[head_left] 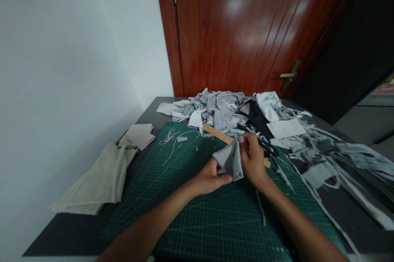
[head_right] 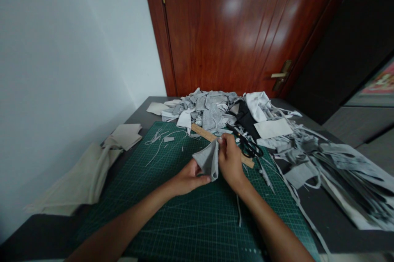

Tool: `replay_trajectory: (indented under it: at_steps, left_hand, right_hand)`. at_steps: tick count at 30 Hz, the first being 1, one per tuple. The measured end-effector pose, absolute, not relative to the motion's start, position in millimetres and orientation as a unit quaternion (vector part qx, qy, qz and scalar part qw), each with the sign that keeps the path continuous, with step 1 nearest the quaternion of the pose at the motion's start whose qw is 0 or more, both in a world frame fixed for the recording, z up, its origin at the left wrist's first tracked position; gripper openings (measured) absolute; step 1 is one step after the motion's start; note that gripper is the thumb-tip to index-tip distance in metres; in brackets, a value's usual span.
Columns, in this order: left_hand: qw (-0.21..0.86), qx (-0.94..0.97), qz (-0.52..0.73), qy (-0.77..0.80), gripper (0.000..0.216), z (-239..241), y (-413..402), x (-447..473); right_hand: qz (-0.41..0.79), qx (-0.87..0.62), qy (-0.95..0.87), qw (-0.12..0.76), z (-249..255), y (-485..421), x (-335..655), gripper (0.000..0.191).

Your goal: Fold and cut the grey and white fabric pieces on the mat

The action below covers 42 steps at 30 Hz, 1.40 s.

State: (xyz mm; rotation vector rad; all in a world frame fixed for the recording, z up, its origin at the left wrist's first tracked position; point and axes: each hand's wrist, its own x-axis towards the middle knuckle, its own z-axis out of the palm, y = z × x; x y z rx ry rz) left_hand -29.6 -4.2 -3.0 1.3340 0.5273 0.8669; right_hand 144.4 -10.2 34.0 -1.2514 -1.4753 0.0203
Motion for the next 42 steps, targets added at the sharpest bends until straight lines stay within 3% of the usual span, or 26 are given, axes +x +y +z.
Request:
replay_trajectory:
  at_steps: [5,10,15,20,23,32,35,39,42]
  left_hand:
    - [0.682,0.533,0.467,0.180,0.091,-0.6,2.0,-36.5]
    - [0.636,0.551,0.505,0.190,0.123,4.1,-3.9,-32.4]
    - [0.596,0.526,0.530,0.295,0.096,4.3,-10.9,-23.6]
    - [0.600,0.492,0.525,0.349,0.050,8.7,-1.6,-27.7]
    - [0.570,0.536,0.522,0.341,0.041,14.6,6.5,-34.3]
    - [0.471,0.602,0.533,0.363,0.033,10.3,20.1,-41.6]
    - [0.516,0.590,0.514,0.348,0.036,5.6,21.9,-40.7]
    - [0.577,0.621,0.433,0.307,0.064,13.7,20.9,-45.1]
    - [0.577,0.666,0.383,0.276,0.055,20.8,20.3,-49.4]
  right_hand:
    - [0.039,-0.527,-0.606,0.595,37.6,-8.1,145.3,0.013]
    - [0.077,-0.531,-0.579,0.614,33.2,-5.6,141.9,0.019]
    - [0.100,-0.512,-0.571,0.634,29.8,-8.7,131.7,0.018]
    - [0.103,-0.494,-0.577,0.642,29.3,-13.1,124.1,0.019]
    - [0.104,-0.494,-0.576,0.643,27.2,-12.7,123.3,0.017]
    - [0.076,-0.500,-0.604,0.616,21.6,-7.3,129.0,0.012]
    - [0.059,-0.496,-0.622,0.602,21.8,-8.5,130.9,0.009]
    - [0.063,-0.471,-0.657,0.585,22.9,-11.4,132.2,0.006]
    - [0.092,-0.437,-0.705,0.552,23.3,-13.8,130.6,0.006]
